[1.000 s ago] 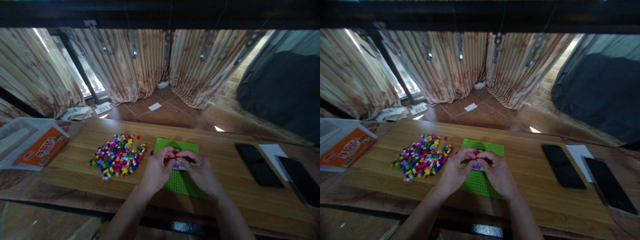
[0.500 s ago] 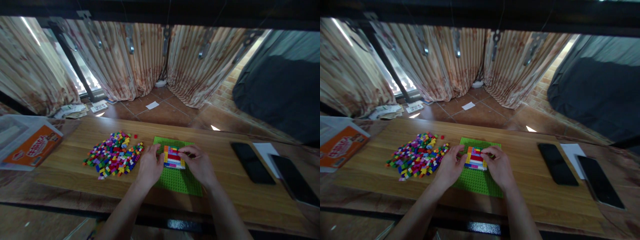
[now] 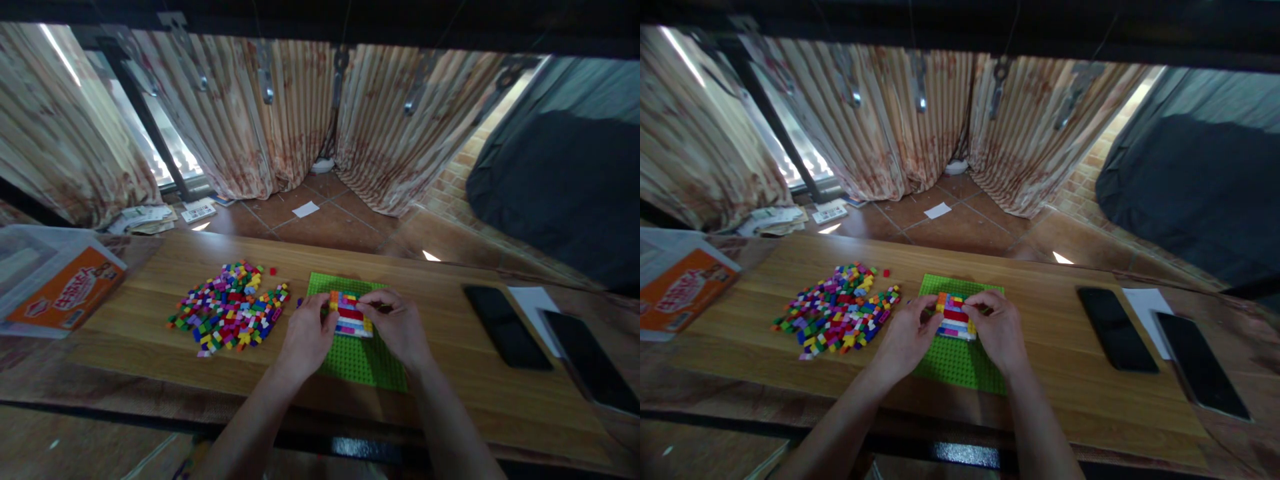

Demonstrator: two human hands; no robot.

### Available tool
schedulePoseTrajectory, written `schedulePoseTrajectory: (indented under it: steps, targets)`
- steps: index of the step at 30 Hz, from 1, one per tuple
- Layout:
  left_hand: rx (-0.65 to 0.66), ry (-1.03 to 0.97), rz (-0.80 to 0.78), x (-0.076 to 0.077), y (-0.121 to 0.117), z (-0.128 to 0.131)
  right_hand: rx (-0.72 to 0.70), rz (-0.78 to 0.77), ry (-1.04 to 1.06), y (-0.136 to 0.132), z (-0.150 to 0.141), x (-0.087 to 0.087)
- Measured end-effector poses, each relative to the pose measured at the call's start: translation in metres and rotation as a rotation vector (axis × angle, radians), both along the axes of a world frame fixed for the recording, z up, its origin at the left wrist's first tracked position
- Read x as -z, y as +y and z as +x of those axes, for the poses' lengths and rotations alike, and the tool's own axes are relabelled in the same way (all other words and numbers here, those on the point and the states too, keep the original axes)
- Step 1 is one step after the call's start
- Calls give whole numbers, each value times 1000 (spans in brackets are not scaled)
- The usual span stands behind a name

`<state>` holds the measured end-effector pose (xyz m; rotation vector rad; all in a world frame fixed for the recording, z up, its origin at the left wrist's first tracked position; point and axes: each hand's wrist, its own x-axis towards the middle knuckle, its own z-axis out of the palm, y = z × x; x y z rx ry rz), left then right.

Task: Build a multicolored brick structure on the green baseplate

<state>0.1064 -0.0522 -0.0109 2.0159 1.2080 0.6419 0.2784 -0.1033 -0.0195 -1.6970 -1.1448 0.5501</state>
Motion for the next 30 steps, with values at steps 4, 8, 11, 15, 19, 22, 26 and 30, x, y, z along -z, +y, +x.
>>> schedulePoseTrajectory:
  steps: [4, 8, 11, 15, 19, 22, 26, 30]
  targets:
    - [-23, -9, 24, 2, -1, 1, 12, -2, -15, 0, -3, -2]
    - [-31, -2, 11, 2, -1, 1, 25, 7, -13, 0, -6, -3]
    - [-24, 9, -13, 1, 0, 0, 32, 12, 29, 0, -5, -1]
    - [-2, 22, -33, 0, 0, -1, 122, 17, 158, -6, 6, 3]
    - [3, 16, -46, -1, 0, -1, 216, -58, 136, -11, 18, 5]
    - [4, 13, -53, -2, 2, -3, 186, -105, 86, -11, 19, 6]
    - [-57, 51, -9, -5, 15, -18, 168, -99, 56, -11, 14, 4]
    - [-196, 129, 72, -6, 39, -49, 170, -144, 42, -11, 14, 0]
